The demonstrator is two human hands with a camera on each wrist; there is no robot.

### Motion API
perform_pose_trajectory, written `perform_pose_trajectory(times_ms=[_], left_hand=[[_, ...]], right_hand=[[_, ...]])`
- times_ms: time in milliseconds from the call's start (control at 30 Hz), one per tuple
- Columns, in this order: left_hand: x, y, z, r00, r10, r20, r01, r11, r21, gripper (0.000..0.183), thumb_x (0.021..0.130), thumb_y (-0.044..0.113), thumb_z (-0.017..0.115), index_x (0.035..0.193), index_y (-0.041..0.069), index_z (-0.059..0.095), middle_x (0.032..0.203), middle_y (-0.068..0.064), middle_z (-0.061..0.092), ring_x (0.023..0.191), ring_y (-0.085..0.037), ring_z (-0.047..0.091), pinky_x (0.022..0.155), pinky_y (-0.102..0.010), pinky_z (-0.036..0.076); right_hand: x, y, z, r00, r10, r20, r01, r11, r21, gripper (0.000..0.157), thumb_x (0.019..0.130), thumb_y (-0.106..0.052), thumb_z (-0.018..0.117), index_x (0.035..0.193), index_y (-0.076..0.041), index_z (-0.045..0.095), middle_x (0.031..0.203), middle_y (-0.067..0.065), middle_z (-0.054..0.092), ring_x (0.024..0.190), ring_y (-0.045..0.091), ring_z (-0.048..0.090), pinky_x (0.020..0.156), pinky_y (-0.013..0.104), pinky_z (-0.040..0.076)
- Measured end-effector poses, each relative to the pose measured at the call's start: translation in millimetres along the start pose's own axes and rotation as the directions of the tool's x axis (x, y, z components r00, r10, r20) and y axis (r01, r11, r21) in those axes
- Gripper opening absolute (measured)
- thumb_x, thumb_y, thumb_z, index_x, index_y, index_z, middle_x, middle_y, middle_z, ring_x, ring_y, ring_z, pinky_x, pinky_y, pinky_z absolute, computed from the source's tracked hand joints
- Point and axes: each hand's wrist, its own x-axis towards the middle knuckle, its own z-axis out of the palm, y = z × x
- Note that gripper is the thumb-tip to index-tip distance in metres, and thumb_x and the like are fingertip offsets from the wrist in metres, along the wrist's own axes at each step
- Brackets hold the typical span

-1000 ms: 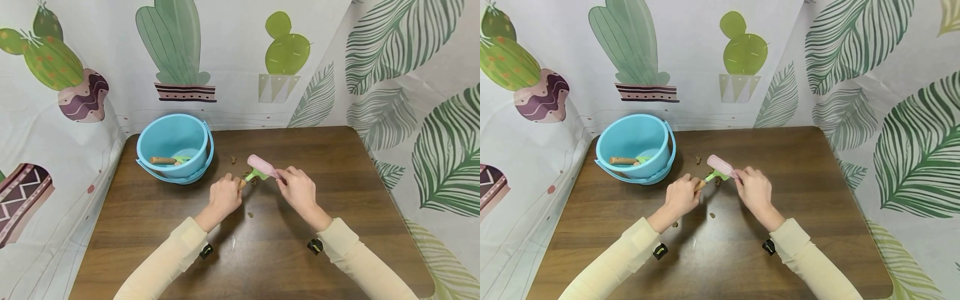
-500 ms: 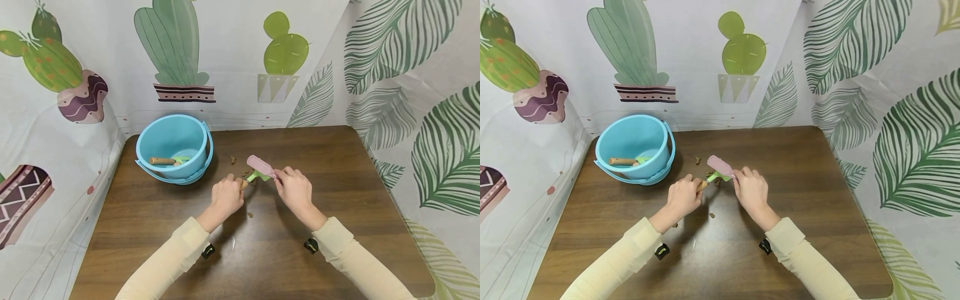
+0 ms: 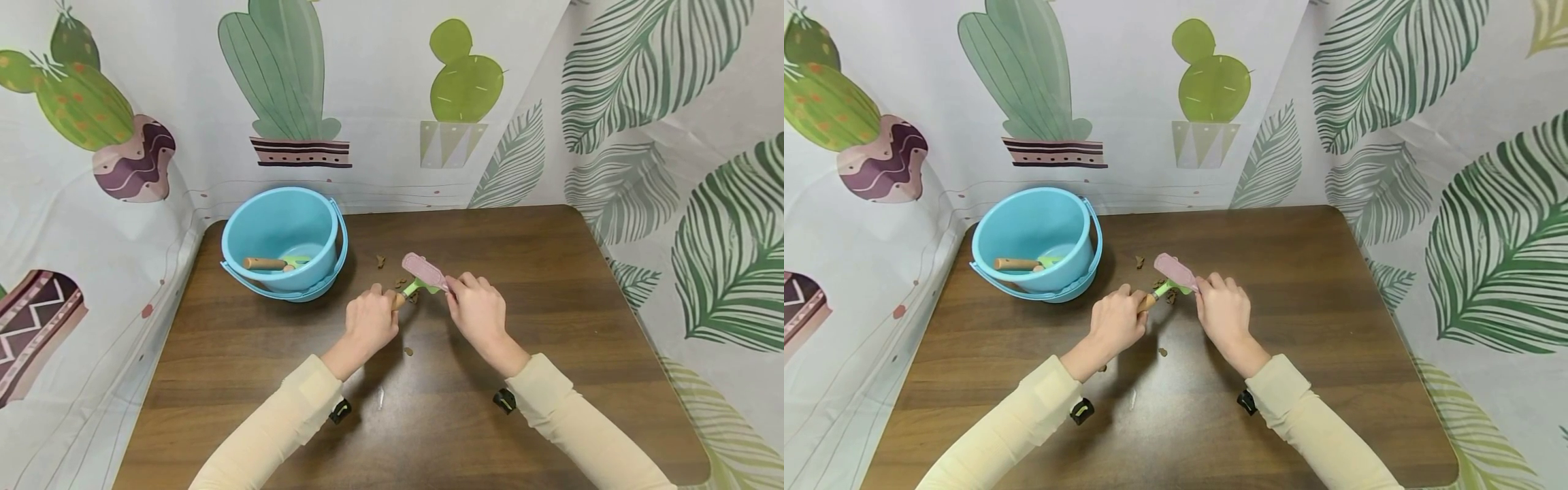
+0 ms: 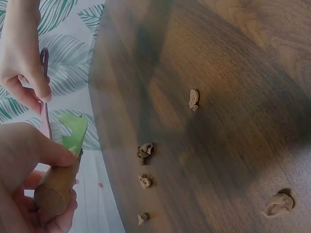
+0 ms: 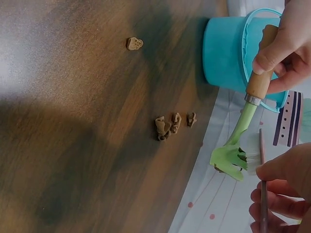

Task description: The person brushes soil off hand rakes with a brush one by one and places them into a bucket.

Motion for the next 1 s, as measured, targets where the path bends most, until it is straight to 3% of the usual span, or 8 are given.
perform_pose_trajectory(times_ms=[533,1000], left_hand=[[2.0,-2.6,-2.7,1.000,-0.023,-0.003,0.023,1.000,0.008,0.018,0.071,0.024,0.070,0.082,0.012,0.064,0.069,-0.003,0.051,0.057,-0.022,0.055,0.044,-0.036,0.043],[3.0,-3.5,-2.8,1.000,-0.030,0.001,0.030,0.999,-0.017,0.017,0.071,0.024,0.070,0.083,0.013,0.064,0.070,-0.003,0.050,0.058,-0.023,0.055,0.045,-0.037,0.042]], right_hand=[[-4.0,-3.1,-0.5,0.999,0.019,0.050,-0.020,0.999,0.030,0.023,0.073,-0.014,0.073,0.096,-0.011,0.073,0.080,0.002,0.064,0.064,0.024,0.057,0.045,0.036,0.044],[-5.3,-3.3,-4.1,1.000,0.003,0.013,-0.004,0.999,0.048,0.023,0.072,-0.014,0.073,0.095,-0.010,0.073,0.078,0.002,0.063,0.061,0.022,0.056,0.044,0.036,0.043]])
